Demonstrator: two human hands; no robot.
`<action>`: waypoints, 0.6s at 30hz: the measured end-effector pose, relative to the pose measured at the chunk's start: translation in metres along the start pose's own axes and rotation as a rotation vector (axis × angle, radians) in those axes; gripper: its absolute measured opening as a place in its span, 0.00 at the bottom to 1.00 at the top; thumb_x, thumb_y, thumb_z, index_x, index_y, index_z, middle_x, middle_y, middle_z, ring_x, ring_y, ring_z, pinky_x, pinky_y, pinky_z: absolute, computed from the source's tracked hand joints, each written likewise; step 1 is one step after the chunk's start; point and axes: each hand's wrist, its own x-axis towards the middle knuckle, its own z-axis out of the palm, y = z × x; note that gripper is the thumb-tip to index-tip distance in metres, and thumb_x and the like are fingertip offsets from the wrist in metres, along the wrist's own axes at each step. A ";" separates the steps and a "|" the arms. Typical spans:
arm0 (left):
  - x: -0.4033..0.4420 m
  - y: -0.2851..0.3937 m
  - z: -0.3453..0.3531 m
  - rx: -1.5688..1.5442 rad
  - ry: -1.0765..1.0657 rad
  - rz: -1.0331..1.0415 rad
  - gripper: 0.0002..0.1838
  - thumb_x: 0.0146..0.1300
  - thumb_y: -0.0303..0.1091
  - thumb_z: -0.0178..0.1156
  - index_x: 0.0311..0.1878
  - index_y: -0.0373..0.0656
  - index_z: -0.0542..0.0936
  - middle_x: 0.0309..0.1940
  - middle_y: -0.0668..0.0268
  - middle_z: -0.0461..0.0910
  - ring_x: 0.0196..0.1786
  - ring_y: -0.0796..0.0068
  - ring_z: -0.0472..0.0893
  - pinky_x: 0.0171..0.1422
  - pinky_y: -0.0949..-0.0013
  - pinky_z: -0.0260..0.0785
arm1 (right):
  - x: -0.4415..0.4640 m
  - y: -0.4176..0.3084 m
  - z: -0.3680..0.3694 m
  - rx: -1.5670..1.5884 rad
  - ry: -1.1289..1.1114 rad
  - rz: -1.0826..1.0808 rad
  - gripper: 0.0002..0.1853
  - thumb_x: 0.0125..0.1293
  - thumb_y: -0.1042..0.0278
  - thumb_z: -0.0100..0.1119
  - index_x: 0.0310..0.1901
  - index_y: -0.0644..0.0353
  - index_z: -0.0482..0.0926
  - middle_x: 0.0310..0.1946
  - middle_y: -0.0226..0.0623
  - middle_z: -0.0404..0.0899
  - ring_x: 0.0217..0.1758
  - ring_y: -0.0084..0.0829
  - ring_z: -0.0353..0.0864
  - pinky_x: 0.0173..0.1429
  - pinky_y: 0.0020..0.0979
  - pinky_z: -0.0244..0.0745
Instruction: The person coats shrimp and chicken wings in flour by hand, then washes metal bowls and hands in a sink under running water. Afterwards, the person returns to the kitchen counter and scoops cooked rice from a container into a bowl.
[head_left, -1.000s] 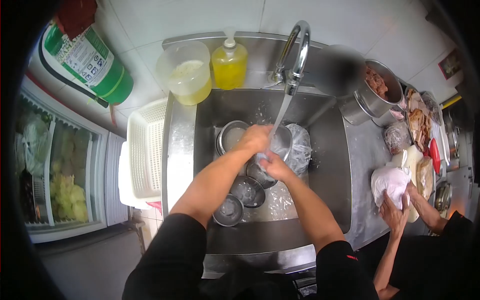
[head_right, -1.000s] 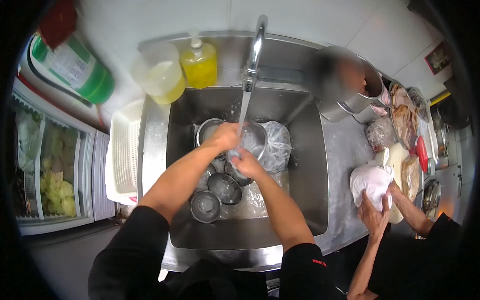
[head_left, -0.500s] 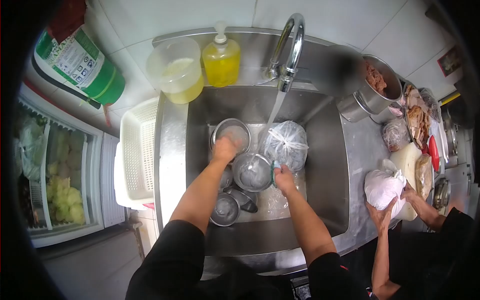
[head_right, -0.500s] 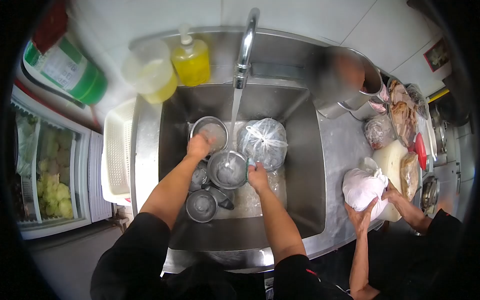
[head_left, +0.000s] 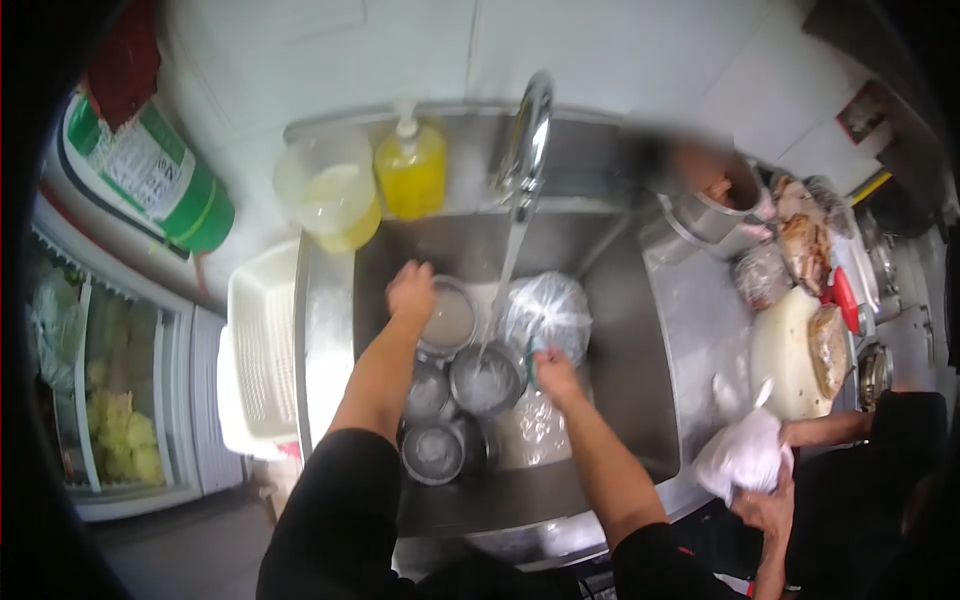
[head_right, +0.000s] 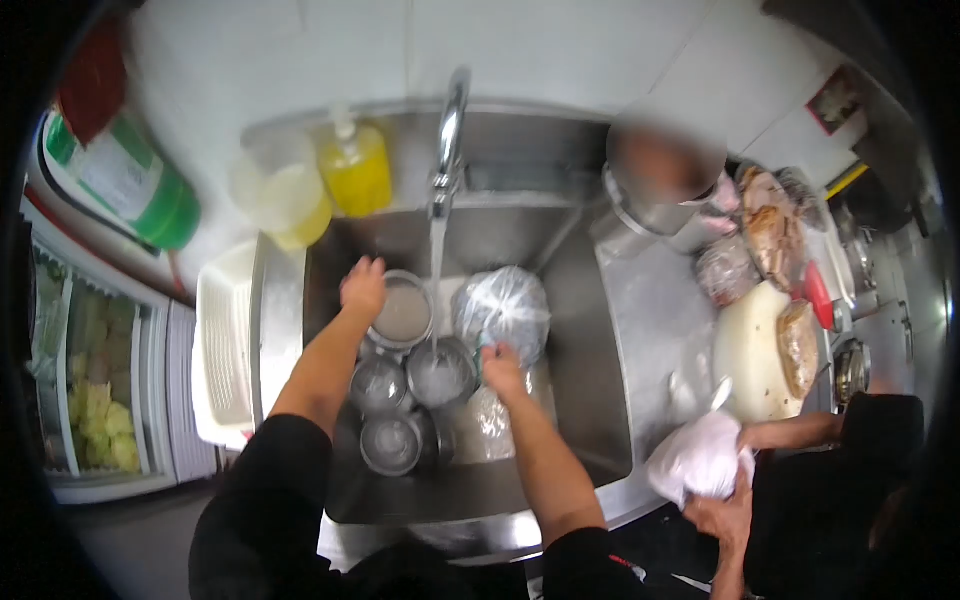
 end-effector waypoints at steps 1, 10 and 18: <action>-0.006 -0.003 -0.004 -0.006 -0.170 -0.105 0.08 0.66 0.37 0.54 0.44 0.47 0.76 0.49 0.60 0.77 0.55 0.56 0.80 0.52 0.50 0.75 | -0.021 -0.038 -0.016 -0.121 -0.064 0.011 0.21 0.70 0.57 0.54 0.58 0.64 0.74 0.50 0.45 0.81 0.52 0.36 0.79 0.57 0.33 0.71; 0.004 -0.006 0.022 0.136 -0.292 -0.045 0.11 0.67 0.32 0.49 0.51 0.44 0.71 0.47 0.53 0.81 0.44 0.58 0.86 0.42 0.58 0.81 | -0.045 -0.035 -0.046 0.190 -0.133 0.062 0.22 0.68 0.62 0.56 0.59 0.66 0.74 0.49 0.48 0.81 0.52 0.36 0.79 0.57 0.32 0.70; 0.008 0.028 -0.001 0.261 -0.278 0.208 0.16 0.65 0.34 0.53 0.54 0.42 0.73 0.46 0.58 0.79 0.49 0.55 0.83 0.42 0.51 0.79 | -0.052 -0.029 -0.057 0.217 -0.062 0.033 0.25 0.66 0.57 0.57 0.59 0.66 0.75 0.47 0.46 0.81 0.49 0.33 0.79 0.54 0.30 0.71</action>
